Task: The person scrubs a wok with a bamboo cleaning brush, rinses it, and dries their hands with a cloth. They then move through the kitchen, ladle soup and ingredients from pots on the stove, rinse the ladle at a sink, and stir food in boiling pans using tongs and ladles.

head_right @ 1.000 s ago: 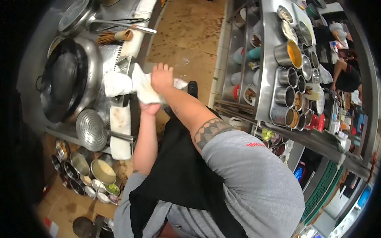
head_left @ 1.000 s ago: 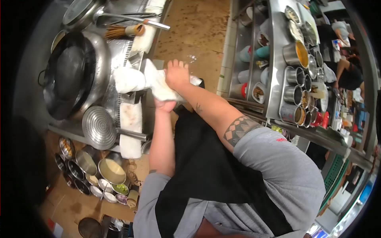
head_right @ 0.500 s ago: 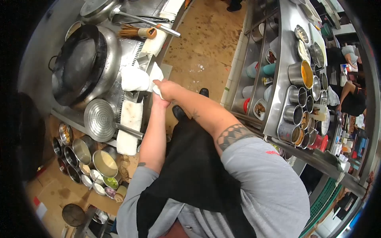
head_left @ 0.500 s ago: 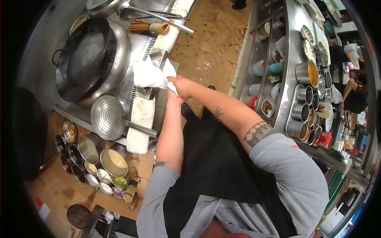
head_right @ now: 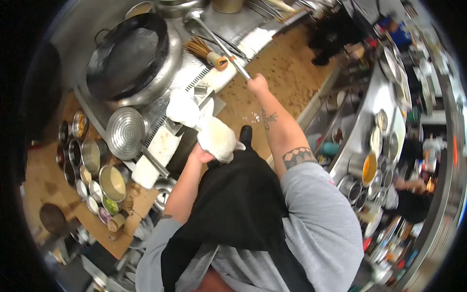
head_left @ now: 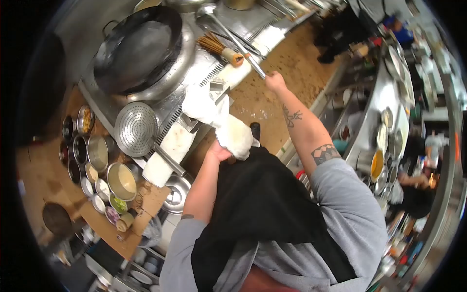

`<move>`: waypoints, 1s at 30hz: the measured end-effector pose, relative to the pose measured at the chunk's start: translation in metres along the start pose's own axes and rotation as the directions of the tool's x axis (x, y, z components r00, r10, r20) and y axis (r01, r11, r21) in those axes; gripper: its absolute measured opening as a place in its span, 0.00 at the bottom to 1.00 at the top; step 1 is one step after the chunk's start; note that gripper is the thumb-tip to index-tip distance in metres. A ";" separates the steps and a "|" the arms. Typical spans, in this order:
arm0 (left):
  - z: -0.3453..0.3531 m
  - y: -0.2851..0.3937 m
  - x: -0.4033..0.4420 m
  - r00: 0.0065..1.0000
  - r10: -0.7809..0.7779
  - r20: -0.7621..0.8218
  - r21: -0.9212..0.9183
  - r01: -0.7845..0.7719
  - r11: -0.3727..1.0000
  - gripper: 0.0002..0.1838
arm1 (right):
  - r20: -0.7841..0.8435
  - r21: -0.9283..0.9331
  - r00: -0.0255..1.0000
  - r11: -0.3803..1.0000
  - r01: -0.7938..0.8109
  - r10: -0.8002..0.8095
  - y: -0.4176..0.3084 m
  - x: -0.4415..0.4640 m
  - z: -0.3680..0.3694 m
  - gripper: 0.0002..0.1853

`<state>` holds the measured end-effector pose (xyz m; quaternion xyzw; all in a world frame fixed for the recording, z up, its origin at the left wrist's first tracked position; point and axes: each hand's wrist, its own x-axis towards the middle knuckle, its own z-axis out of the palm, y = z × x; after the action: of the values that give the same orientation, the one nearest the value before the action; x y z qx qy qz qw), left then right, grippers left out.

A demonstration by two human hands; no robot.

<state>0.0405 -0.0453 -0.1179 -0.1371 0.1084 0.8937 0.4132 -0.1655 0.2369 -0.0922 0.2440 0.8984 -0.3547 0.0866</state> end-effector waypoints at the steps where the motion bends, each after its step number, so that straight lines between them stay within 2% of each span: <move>1: -0.004 -0.003 0.002 1.000 -0.001 -0.026 0.031 0.002 1.000 0.31 | -0.019 0.017 1.000 1.000 -0.016 0.016 -0.004 0.010 0.004 0.27; 3: -0.010 -0.013 0.008 0.996 -0.006 -0.090 0.089 0.014 0.996 0.30 | 0.123 0.167 0.991 0.983 -0.081 0.061 -0.007 0.017 0.006 0.28; 4: 0.000 -0.015 0.007 0.995 -0.021 -0.098 0.047 0.025 0.999 0.28 | 0.237 0.246 0.969 0.961 -0.128 0.068 -0.013 0.023 0.001 0.25; 6: 0.010 -0.023 0.011 0.993 0.054 -0.109 0.057 -0.048 0.997 0.29 | 0.462 0.362 0.883 0.891 -0.272 0.082 -0.016 0.032 -0.009 0.21; 9: 0.013 -0.031 0.021 0.981 0.164 -0.106 0.076 -0.156 0.985 0.29 | 0.536 0.542 0.839 0.801 -0.255 -0.096 -0.034 0.027 -0.031 0.17; 12: 0.033 -0.029 0.039 0.957 0.259 -0.126 0.079 -0.251 0.965 0.29 | 0.572 0.577 0.798 0.784 -0.228 -0.189 -0.066 -0.012 -0.055 0.15; 15: 0.051 -0.017 0.068 0.947 0.301 -0.114 0.040 -0.298 0.954 0.29 | 0.615 0.474 0.759 0.870 -0.139 -0.214 -0.077 -0.056 -0.052 0.12; 16: 0.067 -0.010 0.076 0.926 0.359 -0.118 0.077 -0.352 0.933 0.27 | 0.594 0.471 0.766 0.878 -0.082 -0.247 -0.069 -0.066 -0.043 0.12; 17: 0.075 -0.002 0.086 0.923 0.379 -0.072 0.047 -0.376 0.925 0.25 | 0.570 0.467 0.772 0.884 -0.023 -0.281 -0.060 -0.074 -0.031 0.11; 19: 0.082 0.009 0.101 0.910 0.415 0.018 -0.019 -0.415 0.910 0.22 | 0.572 0.465 0.771 0.885 -0.024 -0.280 -0.047 -0.089 -0.018 0.11; 21: 0.089 0.019 0.109 0.891 0.436 -0.124 0.004 -0.439 0.898 0.20 | 0.567 0.436 0.769 0.900 0.024 -0.295 -0.033 -0.100 -0.014 0.11; 22: 0.102 0.025 0.108 0.874 0.451 -0.182 0.004 -0.458 0.889 0.20 | 0.560 0.362 0.754 0.920 0.152 -0.344 -0.025 -0.101 -0.014 0.12; 23: 0.117 0.028 0.112 0.813 0.466 -0.349 -0.019 -0.503 0.864 0.17 | 0.583 0.269 0.715 0.922 0.278 -0.386 -0.017 -0.099 -0.017 0.12; 25: 0.070 0.032 0.128 0.825 0.547 -0.139 0.129 -0.533 0.836 0.13 | 0.642 0.086 0.627 0.854 0.513 -0.441 -0.006 -0.097 -0.026 0.13; 26: 0.070 0.032 0.131 0.809 0.545 -0.221 0.188 -0.513 0.838 0.12 | 0.666 0.137 0.598 0.862 0.489 -0.445 0.010 -0.094 -0.022 0.15; 29: 0.072 0.028 0.146 0.713 0.558 -0.423 0.346 -0.442 0.828 0.11 | 0.749 0.176 0.614 0.968 0.176 -0.248 0.014 -0.110 -0.034 0.15; 30: 0.072 0.028 0.151 0.669 0.577 -0.468 0.397 -0.424 0.814 0.11 | 0.762 0.191 0.603 0.972 0.138 -0.236 0.019 -0.110 -0.035 0.15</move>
<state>-0.0859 0.0657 -0.0986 -0.3075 0.3736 0.8680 0.1119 -0.0600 0.2314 -0.0422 -0.0245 0.7706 -0.4824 0.4158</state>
